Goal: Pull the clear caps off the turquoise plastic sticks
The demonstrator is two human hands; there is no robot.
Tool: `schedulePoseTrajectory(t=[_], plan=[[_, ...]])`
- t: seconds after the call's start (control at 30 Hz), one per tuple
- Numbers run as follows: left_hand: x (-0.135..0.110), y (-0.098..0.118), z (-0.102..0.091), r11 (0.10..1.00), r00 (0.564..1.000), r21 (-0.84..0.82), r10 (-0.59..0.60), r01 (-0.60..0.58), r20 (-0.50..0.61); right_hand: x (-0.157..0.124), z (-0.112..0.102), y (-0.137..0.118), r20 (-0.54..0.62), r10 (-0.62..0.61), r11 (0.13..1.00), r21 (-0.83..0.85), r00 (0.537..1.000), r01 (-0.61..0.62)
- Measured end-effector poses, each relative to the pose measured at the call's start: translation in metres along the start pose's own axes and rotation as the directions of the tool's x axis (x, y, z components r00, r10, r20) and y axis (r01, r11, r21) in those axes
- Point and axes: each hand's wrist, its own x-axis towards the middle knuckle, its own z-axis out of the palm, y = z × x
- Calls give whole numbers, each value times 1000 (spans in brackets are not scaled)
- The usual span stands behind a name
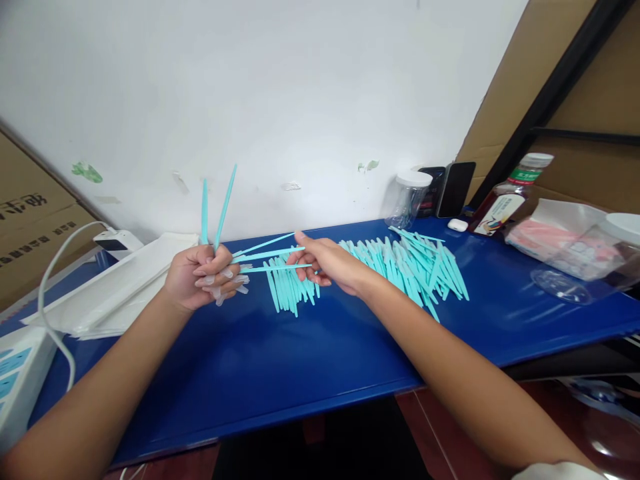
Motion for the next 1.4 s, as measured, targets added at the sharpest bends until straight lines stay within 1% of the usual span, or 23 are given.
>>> schedulePoseTrajectory(t=[0.07,0.17,0.27,0.43,0.5,0.57,0.63,0.67,0.7,0.77,0.83,0.87,0.9,0.93,1.0,1.07,1.13,1.2,1.23,1.3,1.33,1.4], plan=[[0,0,0,1000,1000,5,-2,2,-3,-4,0,-4,100,9,1000,-16,995,-7],[-1,1,0,1000,1000,18,-5,5,-6,-7,-1,-5,169,-19,999,-43,985,26],[-1,-1,0,999,1000,31,-13,13,10,-5,-4,-2,193,-19,1000,13,981,17],[1,-4,-1,999,999,30,-20,19,37,1,-8,2,242,25,994,96,970,-50],[0,-3,-2,999,998,24,-32,31,45,2,-10,2,239,41,990,120,970,-71],[-1,0,-3,999,999,12,-34,33,32,3,-15,1,191,44,985,153,980,-74],[-2,3,-5,1000,1000,1,-12,12,-11,3,-21,-1,85,51,986,157,995,-64],[-3,5,-5,1000,999,-5,5,-6,-38,4,-25,-1,17,63,990,126,998,-65],[-3,6,-5,1000,997,-12,25,-26,-67,5,-28,-1,-62,72,996,65,995,-68],[-3,7,-6,997,991,-37,63,-68,-120,7,-30,1,-232,50,987,-139,971,-84],[-2,5,-6,993,984,-70,87,-99,-157,10,-28,7,-362,-36,913,-390,932,-116],[-1,4,-6,991,982,-85,90,-105,-169,11,-25,10,-394,-84,860,-493,915,-133],[0,3,-6,990,981,-94,88,-105,-172,12,-22,14,-404,-117,810,-567,907,-148],[1,2,-6,990,982,-98,83,-101,-171,12,-18,17,-395,-133,769,-620,909,-157],[2,0,-6,992,984,-85,80,-94,-158,11,-10,21,-351,-144,711,-687,925,-150],[3,-1,-6,994,987,-56,84,-93,-137,8,-4,22,-286,-142,672,-731,948,-120],[4,-2,-6,995,989,-36,86,-90,-120,5,-1,21,-199,-111,657,-750,974,-78],[4,-4,-7,996,991,-33,74,-78,-108,3,1,20,-129,-60,659,-750,990,-58],[5,-5,-7,997,993,-33,64,-68,-101,3,1,20,-119,-51,660,-750,992,-56],[5,-7,-7,999,996,-28,41,-43,-77,3,0,18,-161,-98,678,-733,982,-53],[5,-8,-6,999,998,-19,32,-33,-60,4,-1,16,-195,-145,712,-701,970,-35],[5,-11,-5,1000,999,6,22,-22,-33,4,-3,10,-249,-221,830,-556,943,48]])
